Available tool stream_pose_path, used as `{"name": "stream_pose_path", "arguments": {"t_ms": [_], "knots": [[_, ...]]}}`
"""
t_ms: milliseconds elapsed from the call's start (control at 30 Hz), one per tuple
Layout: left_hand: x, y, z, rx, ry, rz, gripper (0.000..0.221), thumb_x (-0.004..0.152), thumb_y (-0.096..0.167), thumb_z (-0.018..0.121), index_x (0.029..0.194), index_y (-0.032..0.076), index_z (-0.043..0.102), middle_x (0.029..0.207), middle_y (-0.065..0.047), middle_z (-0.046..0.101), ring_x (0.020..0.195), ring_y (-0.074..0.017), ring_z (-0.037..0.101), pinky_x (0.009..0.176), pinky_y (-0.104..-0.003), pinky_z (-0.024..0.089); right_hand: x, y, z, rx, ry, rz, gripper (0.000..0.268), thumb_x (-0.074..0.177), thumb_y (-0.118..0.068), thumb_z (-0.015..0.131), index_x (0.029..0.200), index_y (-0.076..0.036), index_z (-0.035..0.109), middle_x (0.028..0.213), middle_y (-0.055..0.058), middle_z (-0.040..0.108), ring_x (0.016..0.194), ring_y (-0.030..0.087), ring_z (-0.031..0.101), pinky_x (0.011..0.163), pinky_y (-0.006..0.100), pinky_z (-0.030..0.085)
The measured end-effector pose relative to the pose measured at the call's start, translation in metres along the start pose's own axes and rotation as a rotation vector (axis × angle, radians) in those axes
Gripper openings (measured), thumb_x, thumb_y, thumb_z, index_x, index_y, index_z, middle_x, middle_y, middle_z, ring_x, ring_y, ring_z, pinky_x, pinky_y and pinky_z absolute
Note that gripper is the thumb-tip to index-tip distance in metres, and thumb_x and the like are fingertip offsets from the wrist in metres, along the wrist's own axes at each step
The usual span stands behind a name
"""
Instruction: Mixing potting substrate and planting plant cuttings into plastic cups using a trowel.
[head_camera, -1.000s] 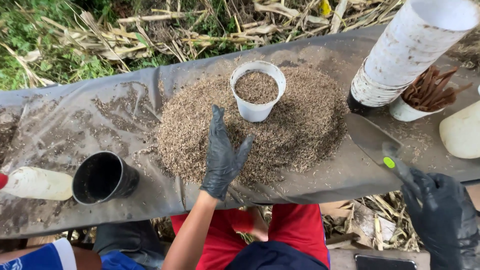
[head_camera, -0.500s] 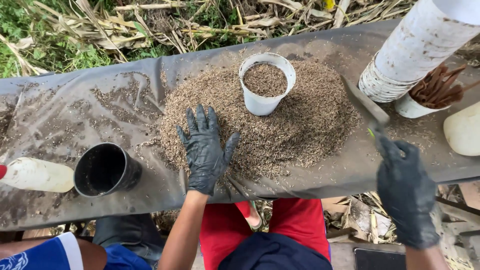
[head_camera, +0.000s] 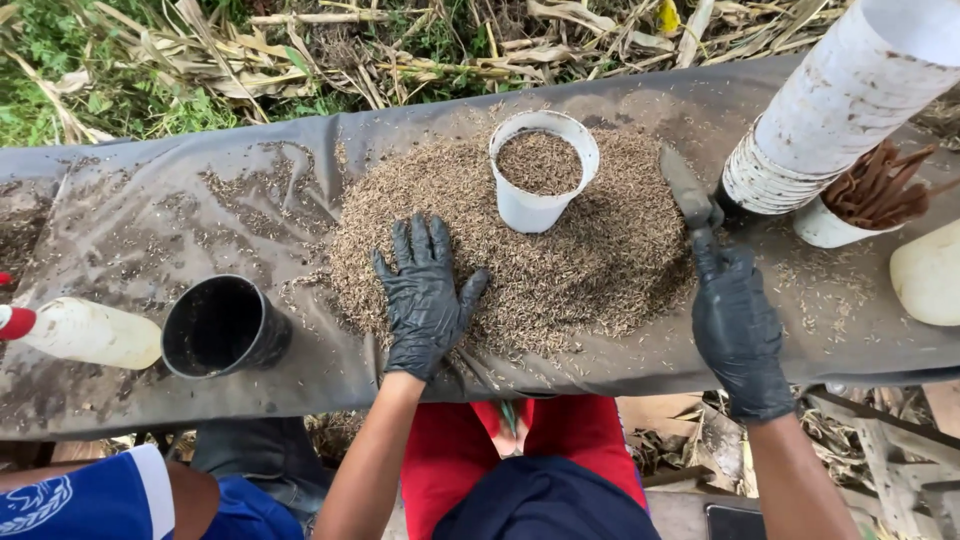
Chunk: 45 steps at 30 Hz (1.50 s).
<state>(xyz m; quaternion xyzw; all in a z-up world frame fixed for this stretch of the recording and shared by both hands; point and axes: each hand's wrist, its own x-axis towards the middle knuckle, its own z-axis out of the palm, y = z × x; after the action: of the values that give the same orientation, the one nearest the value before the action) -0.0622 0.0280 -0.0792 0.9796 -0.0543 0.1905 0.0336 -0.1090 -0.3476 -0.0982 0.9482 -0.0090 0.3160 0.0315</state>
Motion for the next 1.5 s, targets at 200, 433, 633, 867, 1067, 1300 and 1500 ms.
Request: {"name": "stream_pose_path", "arguments": {"t_ms": [200,433,633,867,1067,1300,1500], "knots": [[0.006,-0.002,-0.009,-0.125,-0.121,0.015,0.095,0.096,0.073,0.035,0.163,0.007,0.023,0.167,-0.028,0.022,0.154,-0.0492,0.014,0.114,-0.076,0.007,-0.014,0.028,0.029,-0.138,-0.207,-0.161,0.062,0.090,-0.013,0.058,0.152,-0.011,0.055,0.118,0.015,0.065,0.098,0.031,0.075,0.073,0.035,0.067],[0.039,0.042,-0.061,-0.574,0.002,0.011,0.107,0.087,0.068,0.057,0.162,0.000,0.020,0.163,-0.032,0.025,0.151,-0.0513,0.021,0.121,-0.065,0.015,-0.018,0.035,0.036,0.111,-0.290,-0.085,0.067,0.090,-0.012,0.057,0.156,-0.007,0.047,0.120,0.020,0.056,0.085,0.043,0.074,0.065,0.048,0.065],[0.089,0.072,-0.034,-0.687,0.162,0.095,0.128,0.076,0.065,0.085,0.163,0.003,0.016,0.163,-0.031,0.027,0.152,-0.0526,0.027,0.125,-0.061,0.025,-0.014,0.033,0.033,0.154,-0.301,-0.017,0.063,0.093,-0.015,0.058,0.154,-0.006,0.044,0.111,0.018,0.057,0.076,0.046,0.073,0.059,0.054,0.063],[0.099,0.076,-0.014,-0.726,0.326,0.140,0.124,0.075,0.067,0.088,0.158,-0.001,0.027,0.152,-0.033,0.040,0.143,-0.0538,0.041,0.122,-0.061,0.035,-0.027,0.046,0.059,0.198,-0.292,0.030,0.062,0.090,-0.015,0.060,0.152,-0.013,0.053,0.127,0.017,0.053,0.081,0.051,0.071,0.065,0.062,0.062],[0.097,0.075,-0.015,-0.531,0.243,0.065,0.137,0.078,0.087,0.074,0.164,0.007,0.003,0.166,-0.022,0.033,0.153,-0.0425,0.036,0.125,-0.063,0.026,0.001,0.003,0.005,0.480,-0.155,0.161,0.038,0.097,0.003,0.061,0.130,0.006,0.042,0.088,0.014,0.061,0.060,0.019,0.053,0.048,0.032,0.050],[0.119,0.077,-0.030,-0.378,0.001,0.115,0.146,0.077,0.098,0.068,0.163,0.008,-0.009,0.173,-0.022,0.011,0.159,-0.0434,0.014,0.123,-0.070,0.006,-0.021,0.023,0.036,0.503,-0.086,-0.062,0.064,0.105,-0.001,0.058,0.164,-0.012,0.037,0.112,0.017,0.059,0.061,0.013,0.046,0.052,0.025,0.044],[0.128,0.075,-0.028,-0.368,0.124,0.175,0.152,0.076,0.089,0.085,0.162,0.006,-0.009,0.160,-0.018,0.047,0.137,-0.0390,0.051,0.111,-0.063,0.035,-0.009,0.014,0.013,0.232,-0.100,-0.033,0.047,0.107,-0.024,0.056,0.145,0.002,0.053,0.115,0.027,0.058,0.086,0.028,0.058,0.065,0.035,0.055]]}}
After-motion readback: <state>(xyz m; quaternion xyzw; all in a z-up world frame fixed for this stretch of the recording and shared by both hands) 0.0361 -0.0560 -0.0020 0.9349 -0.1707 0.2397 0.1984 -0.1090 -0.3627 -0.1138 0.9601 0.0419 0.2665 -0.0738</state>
